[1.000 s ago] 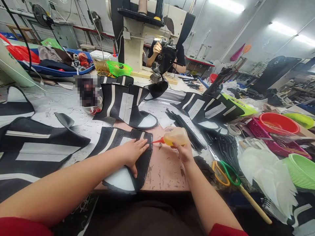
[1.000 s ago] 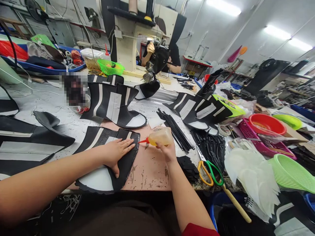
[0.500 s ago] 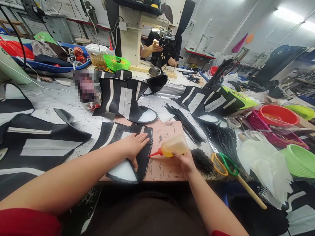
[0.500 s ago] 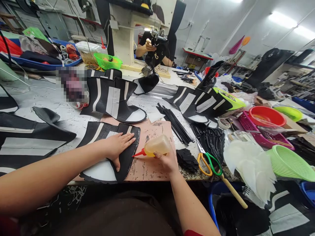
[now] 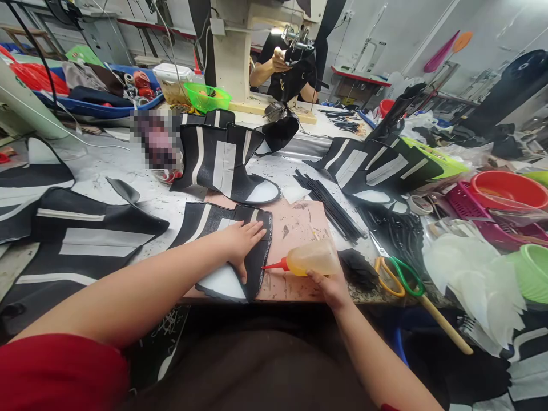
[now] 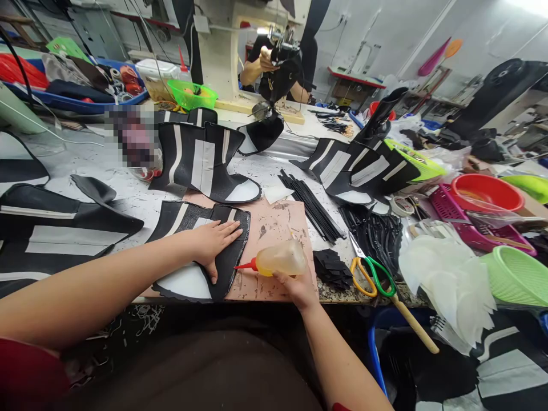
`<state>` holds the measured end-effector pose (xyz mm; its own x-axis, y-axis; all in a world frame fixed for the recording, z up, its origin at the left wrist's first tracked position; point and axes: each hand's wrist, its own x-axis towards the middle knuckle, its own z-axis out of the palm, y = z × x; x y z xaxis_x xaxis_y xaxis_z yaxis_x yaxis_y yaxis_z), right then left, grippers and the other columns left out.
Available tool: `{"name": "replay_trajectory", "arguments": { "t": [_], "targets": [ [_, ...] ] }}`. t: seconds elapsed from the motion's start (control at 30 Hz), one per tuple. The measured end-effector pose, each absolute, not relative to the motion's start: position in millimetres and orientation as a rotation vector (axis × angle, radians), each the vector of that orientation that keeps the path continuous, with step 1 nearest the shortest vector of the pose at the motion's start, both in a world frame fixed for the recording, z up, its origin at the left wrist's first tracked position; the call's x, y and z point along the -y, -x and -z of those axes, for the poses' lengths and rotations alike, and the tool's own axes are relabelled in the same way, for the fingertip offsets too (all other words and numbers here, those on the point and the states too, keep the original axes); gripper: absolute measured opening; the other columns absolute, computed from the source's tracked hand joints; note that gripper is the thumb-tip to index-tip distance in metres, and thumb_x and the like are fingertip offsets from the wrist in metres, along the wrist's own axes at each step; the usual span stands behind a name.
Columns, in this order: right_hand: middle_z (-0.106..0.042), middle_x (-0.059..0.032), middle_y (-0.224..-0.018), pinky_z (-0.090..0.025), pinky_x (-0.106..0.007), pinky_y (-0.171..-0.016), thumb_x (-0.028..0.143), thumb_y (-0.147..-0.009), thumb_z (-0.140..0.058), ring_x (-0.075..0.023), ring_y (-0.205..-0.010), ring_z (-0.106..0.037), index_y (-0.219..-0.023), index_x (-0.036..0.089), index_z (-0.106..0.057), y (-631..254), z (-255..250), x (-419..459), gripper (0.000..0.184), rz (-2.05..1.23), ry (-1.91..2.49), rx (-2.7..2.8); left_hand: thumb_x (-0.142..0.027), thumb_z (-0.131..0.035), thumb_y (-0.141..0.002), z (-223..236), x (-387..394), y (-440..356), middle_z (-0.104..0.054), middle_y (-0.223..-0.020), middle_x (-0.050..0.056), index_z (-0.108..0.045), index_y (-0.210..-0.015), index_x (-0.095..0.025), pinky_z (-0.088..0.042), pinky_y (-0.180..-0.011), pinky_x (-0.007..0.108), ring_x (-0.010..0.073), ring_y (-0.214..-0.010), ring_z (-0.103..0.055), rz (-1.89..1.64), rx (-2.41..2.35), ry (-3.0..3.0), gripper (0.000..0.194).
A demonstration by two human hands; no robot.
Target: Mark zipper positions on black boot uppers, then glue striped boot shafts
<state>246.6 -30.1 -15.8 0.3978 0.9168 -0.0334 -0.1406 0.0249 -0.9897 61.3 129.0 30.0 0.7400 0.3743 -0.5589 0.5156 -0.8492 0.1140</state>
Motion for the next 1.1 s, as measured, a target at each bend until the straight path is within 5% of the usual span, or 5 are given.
{"name": "replay_trajectory", "arguments": {
  "t": [0.33,0.53,0.73,0.87,1.1],
  "targets": [
    [-0.065,-0.0038,-0.099,-0.052,-0.037,-0.076,0.024,-0.047,-0.079,-0.0256,-0.090,-0.061,-0.115,0.026,-0.048,-248,19,47,0.074,-0.964,1.313,0.851,-0.061,-0.068,-0.045,-35,-127,-62,0.004,-0.145,0.017,-0.006,-0.139,-0.007,-0.009,-0.107,0.046,0.0315,-0.134,-0.002,0.864,-0.685,-2.714,0.125],
    [-0.068,-0.0032,-0.083,-0.054,-0.034,-0.066,0.026,-0.047,-0.080,-0.0229,-0.077,-0.063,-0.097,0.023,-0.060,-242,20,63,0.054,-1.055,1.188,0.747,-0.063,-0.069,-0.042,-35,-124,-61,0.000,-0.146,0.015,-0.012,-0.139,-0.010,-0.012,-0.106,0.046,0.0330,-0.133,-0.007,0.803,-0.666,-2.812,0.124],
    [-0.068,-0.0008,-0.087,-0.050,-0.025,-0.048,0.037,-0.054,-0.076,-0.0162,-0.066,-0.063,-0.091,0.027,-0.064,-278,2,84,0.041,-0.967,0.962,0.330,-0.067,-0.058,-0.055,-76,-98,-60,-0.065,-0.095,0.019,-0.066,-0.091,-0.011,-0.042,-0.073,0.037,0.0320,-0.087,-0.057,0.863,-0.989,-2.886,0.067],
    [-0.068,0.0009,-0.088,-0.046,-0.023,-0.043,0.042,-0.049,-0.077,-0.0118,-0.054,-0.057,-0.093,0.027,-0.064,-301,-12,97,0.048,-0.918,0.908,0.234,-0.047,-0.052,-0.069,-90,-92,-48,-0.066,-0.069,0.012,-0.068,-0.069,-0.014,-0.040,-0.052,0.030,0.0230,-0.060,-0.059,1.029,-0.895,-2.670,0.036],
    [-0.068,0.0030,-0.077,-0.042,-0.023,-0.041,0.041,-0.049,-0.076,-0.0112,-0.050,-0.054,-0.091,0.025,-0.064,-320,-20,110,0.047,-0.793,0.835,0.238,-0.011,-0.053,-0.069,-110,-71,-23,-0.067,-0.080,0.008,-0.062,-0.090,-0.018,-0.038,-0.055,0.029,0.0217,-0.069,-0.061,0.961,-0.785,-2.894,0.023]
  ]
}}
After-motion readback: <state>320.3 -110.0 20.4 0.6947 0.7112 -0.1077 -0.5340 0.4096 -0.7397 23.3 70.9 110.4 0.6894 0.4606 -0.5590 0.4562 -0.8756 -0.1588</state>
